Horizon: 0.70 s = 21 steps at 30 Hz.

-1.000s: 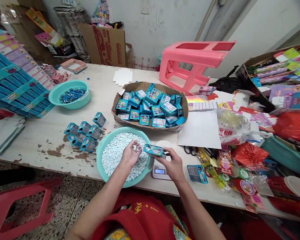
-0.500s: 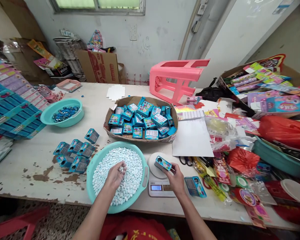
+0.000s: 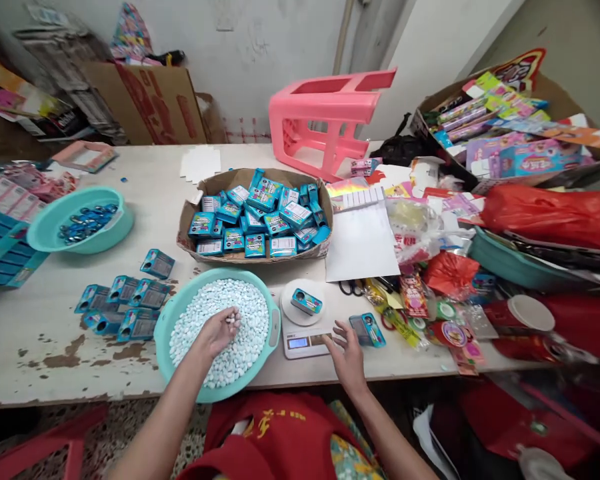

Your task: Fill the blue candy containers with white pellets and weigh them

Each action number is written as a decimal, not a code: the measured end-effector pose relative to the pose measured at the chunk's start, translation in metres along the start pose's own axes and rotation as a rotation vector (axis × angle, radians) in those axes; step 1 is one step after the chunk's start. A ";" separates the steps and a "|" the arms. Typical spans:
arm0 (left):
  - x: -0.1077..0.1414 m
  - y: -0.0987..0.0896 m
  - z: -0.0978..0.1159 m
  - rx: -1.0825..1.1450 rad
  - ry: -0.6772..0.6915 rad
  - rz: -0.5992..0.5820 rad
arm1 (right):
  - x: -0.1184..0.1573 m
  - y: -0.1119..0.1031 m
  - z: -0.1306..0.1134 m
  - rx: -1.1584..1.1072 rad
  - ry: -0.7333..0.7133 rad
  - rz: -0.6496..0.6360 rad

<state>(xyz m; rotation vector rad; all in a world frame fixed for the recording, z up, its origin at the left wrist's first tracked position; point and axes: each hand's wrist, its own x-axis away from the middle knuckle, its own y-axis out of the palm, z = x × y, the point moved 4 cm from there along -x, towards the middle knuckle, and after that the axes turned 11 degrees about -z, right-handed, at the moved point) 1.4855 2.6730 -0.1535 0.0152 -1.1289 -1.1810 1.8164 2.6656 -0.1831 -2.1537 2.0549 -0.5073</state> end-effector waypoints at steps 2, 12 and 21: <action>-0.005 0.000 -0.010 -0.091 -0.005 -0.006 | 0.007 -0.005 0.005 -0.005 0.036 -0.028; -0.022 0.016 -0.022 -0.393 0.071 -0.030 | 0.026 -0.017 0.029 -0.068 0.158 -0.097; -0.027 0.024 -0.019 -0.476 0.078 0.043 | 0.029 -0.020 0.028 -0.094 0.180 -0.109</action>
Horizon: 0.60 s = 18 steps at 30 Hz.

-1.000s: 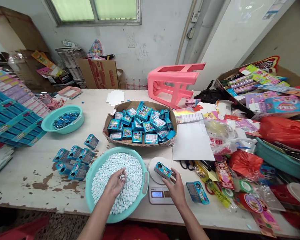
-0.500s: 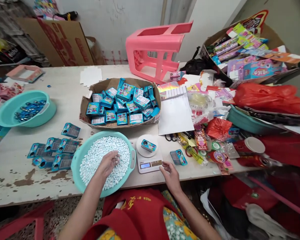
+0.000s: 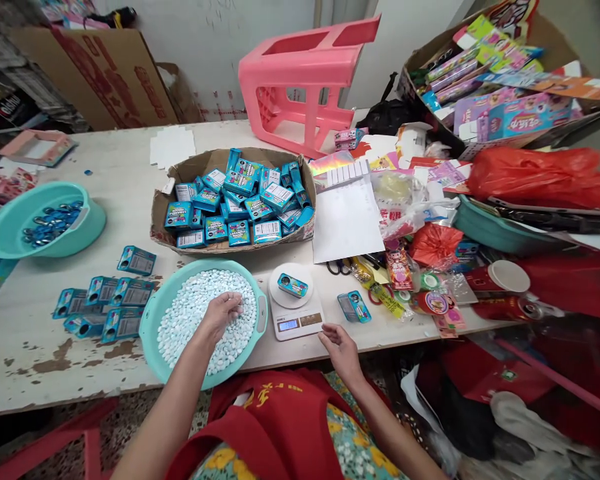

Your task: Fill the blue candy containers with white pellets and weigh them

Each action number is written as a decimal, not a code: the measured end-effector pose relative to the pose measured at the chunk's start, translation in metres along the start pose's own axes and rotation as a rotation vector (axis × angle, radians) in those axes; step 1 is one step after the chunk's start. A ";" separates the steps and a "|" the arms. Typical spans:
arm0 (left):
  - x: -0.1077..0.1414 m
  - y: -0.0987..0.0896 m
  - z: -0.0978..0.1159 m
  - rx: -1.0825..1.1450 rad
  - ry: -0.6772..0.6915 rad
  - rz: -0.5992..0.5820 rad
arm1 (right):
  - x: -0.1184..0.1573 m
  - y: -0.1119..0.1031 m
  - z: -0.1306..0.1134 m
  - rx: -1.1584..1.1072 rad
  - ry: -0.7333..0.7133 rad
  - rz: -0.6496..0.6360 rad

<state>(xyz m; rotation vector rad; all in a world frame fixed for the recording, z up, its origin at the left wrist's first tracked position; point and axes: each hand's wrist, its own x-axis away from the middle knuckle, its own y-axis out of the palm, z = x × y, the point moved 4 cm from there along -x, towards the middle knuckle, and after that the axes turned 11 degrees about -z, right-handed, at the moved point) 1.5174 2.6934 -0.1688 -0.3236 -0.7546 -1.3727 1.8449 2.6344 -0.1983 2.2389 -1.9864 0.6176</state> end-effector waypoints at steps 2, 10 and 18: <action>0.001 0.002 -0.001 0.005 0.000 -0.008 | 0.001 0.001 0.002 -0.010 0.003 -0.006; 0.010 0.000 -0.004 0.049 0.011 0.017 | 0.000 0.008 0.014 -0.042 0.021 -0.059; 0.023 -0.009 -0.005 0.053 0.033 0.036 | -0.001 0.017 0.014 -0.051 0.006 -0.083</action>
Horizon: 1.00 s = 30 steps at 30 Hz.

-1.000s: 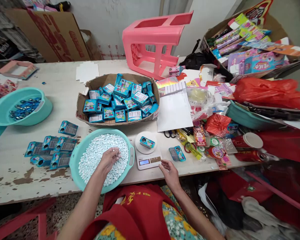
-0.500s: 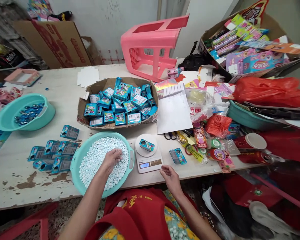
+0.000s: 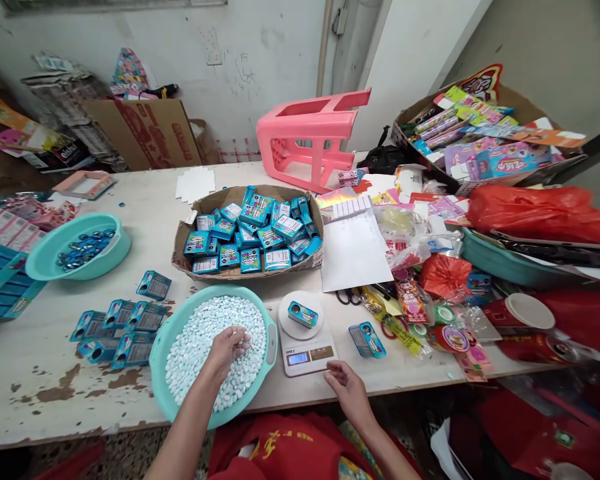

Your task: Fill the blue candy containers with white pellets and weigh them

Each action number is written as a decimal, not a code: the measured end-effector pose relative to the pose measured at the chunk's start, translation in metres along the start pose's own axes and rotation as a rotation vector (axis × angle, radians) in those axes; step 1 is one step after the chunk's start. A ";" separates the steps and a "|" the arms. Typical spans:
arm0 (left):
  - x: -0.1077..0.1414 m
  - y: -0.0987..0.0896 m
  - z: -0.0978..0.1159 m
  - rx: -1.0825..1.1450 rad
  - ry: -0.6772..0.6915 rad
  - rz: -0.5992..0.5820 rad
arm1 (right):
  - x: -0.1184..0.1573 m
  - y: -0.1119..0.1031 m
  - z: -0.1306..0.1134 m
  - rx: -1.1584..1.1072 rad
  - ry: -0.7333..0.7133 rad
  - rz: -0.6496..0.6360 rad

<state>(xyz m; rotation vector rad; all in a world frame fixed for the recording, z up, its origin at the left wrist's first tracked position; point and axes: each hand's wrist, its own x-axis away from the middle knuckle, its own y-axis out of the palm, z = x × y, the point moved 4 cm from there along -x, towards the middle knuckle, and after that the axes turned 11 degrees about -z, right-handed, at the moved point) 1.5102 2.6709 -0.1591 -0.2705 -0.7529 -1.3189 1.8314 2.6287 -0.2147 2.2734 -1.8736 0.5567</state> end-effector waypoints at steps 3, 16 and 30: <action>0.002 -0.002 0.000 -0.010 0.014 -0.003 | 0.001 0.002 -0.001 -0.001 -0.002 -0.004; -0.024 0.096 0.063 -0.834 0.284 -0.330 | 0.019 -0.007 -0.002 -0.052 0.008 0.102; -0.049 0.172 0.061 -1.676 0.493 -0.420 | 0.035 -0.030 0.019 -0.099 0.045 0.193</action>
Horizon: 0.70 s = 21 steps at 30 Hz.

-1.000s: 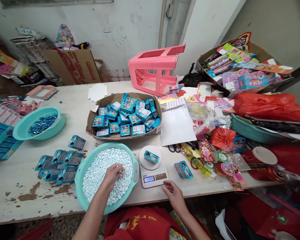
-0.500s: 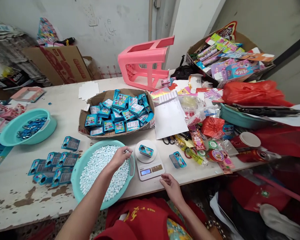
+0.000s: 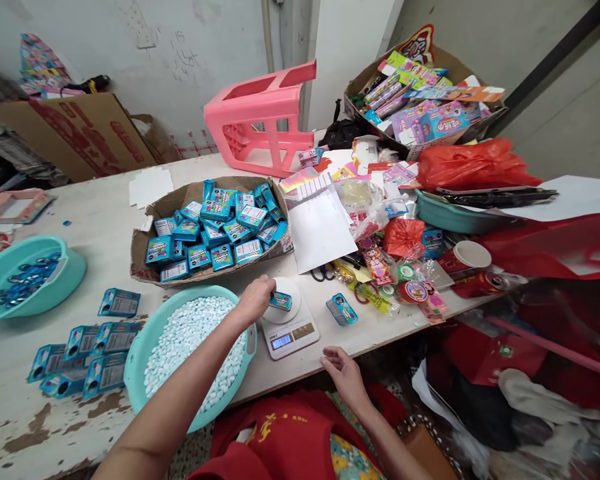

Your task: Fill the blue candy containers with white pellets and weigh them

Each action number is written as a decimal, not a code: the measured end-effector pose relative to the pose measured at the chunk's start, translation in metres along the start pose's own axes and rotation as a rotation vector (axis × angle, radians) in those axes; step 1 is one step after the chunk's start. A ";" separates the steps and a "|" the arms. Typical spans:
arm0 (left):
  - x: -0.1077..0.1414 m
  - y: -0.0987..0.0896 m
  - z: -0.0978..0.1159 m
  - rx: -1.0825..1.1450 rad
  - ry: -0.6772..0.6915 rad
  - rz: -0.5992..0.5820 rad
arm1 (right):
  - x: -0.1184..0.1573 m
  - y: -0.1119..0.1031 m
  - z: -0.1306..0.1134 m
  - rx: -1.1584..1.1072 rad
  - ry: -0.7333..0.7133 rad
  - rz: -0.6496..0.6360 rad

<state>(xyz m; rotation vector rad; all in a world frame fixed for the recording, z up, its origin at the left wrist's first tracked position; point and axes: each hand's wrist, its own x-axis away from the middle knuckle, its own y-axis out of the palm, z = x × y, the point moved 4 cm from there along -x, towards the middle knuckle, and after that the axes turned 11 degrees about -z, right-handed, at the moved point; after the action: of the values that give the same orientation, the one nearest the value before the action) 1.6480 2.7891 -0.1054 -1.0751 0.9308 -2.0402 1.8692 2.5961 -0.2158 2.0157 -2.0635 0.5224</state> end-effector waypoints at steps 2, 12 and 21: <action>0.000 0.000 0.002 -0.046 0.017 -0.009 | -0.001 0.000 0.000 0.001 0.004 -0.003; 0.013 -0.007 -0.004 0.238 0.000 0.159 | -0.006 0.003 -0.006 0.015 0.006 -0.024; 0.107 0.036 -0.100 0.582 -0.302 0.685 | -0.007 0.010 -0.001 -0.001 0.053 -0.077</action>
<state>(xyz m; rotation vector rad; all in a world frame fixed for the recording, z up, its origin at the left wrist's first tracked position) 1.5206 2.7138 -0.1325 -0.6006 0.4128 -1.3873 1.8593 2.6029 -0.2183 2.0491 -1.9463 0.5549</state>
